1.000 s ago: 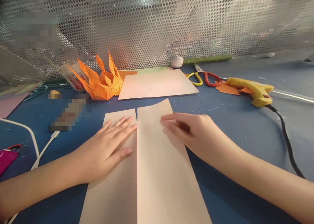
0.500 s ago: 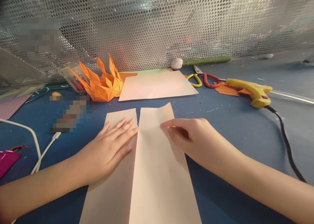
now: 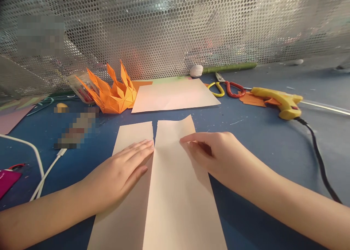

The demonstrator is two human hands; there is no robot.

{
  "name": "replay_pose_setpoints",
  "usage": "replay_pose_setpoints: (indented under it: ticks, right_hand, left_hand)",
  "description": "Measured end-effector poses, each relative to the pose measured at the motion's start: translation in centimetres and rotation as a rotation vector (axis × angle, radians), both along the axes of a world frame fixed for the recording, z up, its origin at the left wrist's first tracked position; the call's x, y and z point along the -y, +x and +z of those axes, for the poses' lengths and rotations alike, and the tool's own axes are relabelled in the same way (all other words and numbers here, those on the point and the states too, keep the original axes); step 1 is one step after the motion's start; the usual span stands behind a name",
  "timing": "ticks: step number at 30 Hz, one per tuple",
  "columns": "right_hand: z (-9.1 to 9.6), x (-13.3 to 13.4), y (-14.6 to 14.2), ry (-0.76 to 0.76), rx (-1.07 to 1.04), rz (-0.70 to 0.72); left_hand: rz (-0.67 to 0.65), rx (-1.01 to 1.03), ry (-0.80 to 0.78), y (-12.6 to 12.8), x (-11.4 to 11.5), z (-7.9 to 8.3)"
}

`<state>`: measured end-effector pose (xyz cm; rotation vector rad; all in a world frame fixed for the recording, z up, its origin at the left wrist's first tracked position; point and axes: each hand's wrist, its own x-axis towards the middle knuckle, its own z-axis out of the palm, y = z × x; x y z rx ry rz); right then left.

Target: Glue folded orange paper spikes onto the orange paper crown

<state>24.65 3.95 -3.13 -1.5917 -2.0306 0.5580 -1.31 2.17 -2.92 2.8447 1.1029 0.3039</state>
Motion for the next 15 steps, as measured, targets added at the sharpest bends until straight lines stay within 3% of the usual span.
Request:
replay_pose_setpoints:
  ticks: [8, 15]
  right_hand:
    - [-0.2, 0.1, 0.2, -0.029, 0.036, -0.034]
    - [0.0, -0.1, 0.3, -0.02, -0.02, -0.083]
  left_hand:
    - [0.005, -0.076, -0.149, -0.2, 0.5, 0.5]
    - [0.0, -0.063, -0.257, -0.9, 1.3, -0.5]
